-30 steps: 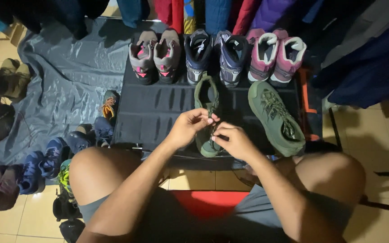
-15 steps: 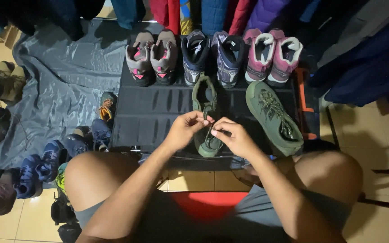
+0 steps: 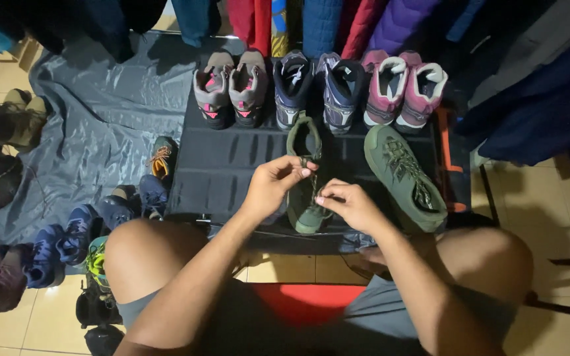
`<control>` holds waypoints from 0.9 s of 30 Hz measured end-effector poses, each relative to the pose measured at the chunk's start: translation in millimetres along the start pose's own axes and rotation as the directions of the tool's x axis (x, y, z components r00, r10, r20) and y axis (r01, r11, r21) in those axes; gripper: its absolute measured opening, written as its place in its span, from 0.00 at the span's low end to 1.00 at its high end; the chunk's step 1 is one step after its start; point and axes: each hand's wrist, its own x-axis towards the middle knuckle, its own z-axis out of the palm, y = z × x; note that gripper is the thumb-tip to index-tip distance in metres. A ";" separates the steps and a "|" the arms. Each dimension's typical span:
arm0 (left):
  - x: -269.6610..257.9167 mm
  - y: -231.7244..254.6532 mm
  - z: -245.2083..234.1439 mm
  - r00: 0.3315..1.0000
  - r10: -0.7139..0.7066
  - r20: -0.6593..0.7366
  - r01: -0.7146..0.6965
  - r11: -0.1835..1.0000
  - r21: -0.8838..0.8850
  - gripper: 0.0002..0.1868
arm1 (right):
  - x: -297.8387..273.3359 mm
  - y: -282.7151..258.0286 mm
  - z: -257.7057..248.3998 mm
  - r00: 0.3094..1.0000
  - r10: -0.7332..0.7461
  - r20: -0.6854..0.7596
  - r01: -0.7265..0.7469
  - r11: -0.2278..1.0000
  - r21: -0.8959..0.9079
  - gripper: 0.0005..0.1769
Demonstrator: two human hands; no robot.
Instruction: The person is lacing a green shoe by threading the laces through the eyelets and tying them. The task involves careful manipulation of the laces to ensure they are properly secured.
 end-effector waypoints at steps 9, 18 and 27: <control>4.0 -0.8 9.8 0.999 0.044 0.015 -0.043 0.998 -0.052 0.04 | 4.4 -0.8 -7.4 0.999 -0.049 0.022 0.050 0.995 -0.081 0.05; 6.3 -12.1 6.8 1.000 0.023 0.020 -0.021 0.996 -0.092 0.06 | 2.5 -10.2 6.5 0.983 -0.119 0.139 0.160 0.930 -0.332 0.01; 5.0 -12.2 5.1 0.999 -0.023 0.027 0.026 0.994 -0.103 0.07 | 3.5 -8.5 4.7 0.995 -0.094 0.035 0.099 0.970 -0.221 0.01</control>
